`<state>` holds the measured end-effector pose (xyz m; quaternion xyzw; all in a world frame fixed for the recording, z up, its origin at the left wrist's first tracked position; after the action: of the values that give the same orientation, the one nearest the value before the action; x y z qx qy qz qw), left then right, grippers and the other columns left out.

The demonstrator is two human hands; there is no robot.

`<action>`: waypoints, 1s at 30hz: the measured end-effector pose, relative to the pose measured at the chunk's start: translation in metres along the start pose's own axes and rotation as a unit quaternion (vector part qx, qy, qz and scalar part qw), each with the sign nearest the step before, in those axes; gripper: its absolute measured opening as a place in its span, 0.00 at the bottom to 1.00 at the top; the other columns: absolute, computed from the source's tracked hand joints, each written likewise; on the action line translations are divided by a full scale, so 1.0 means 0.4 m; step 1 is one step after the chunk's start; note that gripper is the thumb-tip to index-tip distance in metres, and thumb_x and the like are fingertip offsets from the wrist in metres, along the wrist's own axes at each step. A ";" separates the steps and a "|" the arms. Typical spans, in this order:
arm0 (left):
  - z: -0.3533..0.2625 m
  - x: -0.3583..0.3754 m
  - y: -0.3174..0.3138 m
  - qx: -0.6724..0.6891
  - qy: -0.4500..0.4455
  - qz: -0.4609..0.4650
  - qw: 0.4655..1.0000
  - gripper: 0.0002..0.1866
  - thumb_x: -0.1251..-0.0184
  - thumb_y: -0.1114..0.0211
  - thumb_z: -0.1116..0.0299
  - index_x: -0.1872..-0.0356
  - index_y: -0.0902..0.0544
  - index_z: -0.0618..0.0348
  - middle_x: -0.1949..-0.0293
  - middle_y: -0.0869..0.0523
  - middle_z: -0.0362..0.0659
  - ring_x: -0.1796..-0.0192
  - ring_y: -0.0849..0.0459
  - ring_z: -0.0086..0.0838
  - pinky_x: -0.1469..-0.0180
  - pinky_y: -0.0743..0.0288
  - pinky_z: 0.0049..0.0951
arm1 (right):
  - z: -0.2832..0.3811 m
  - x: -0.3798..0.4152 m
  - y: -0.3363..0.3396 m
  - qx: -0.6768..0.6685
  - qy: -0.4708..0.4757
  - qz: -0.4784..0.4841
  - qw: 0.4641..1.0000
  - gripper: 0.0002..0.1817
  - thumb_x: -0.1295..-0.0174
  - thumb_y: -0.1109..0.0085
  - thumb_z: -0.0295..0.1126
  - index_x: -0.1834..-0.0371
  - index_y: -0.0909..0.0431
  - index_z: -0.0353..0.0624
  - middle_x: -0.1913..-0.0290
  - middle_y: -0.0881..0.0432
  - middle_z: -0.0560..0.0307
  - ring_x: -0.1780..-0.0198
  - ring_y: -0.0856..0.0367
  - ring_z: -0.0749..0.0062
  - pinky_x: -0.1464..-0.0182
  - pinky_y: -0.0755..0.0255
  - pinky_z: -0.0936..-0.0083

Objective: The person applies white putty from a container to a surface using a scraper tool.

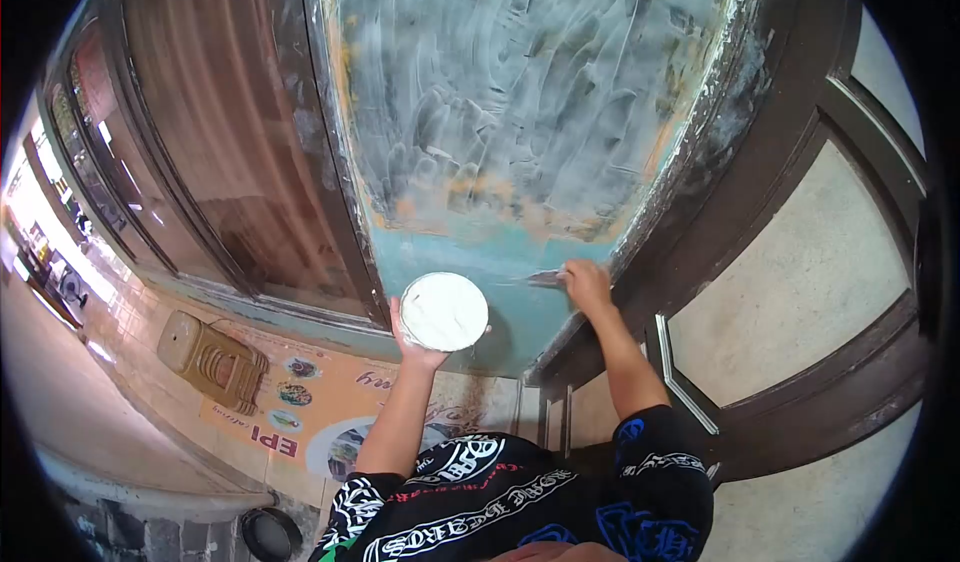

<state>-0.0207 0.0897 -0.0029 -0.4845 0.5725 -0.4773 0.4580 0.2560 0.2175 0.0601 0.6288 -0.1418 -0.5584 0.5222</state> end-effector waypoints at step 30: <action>-0.025 0.034 -0.043 -0.018 -0.006 0.025 0.999 0.48 0.38 0.49 0.24 0.25 0.33 0.47 0.25 0.33 0.53 0.27 0.33 0.64 0.38 0.43 0.89 | -0.022 -0.015 0.078 -0.084 -0.041 -0.060 0.994 0.03 0.38 0.38 0.24 0.62 0.20 0.39 0.61 0.18 0.42 0.57 0.18 0.39 0.58 0.25 0.50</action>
<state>-0.0300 0.0760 0.0147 -0.4809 0.5904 -0.4521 0.4645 0.2743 0.2135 0.0874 0.5665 -0.0776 -0.6244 0.5321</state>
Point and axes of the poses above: each hand's wrist, its own x-axis away from the middle knuckle, its own y-axis out of the back of the hand, z = x × y, the point moved 8 cm from there along -x, towards the middle knuckle
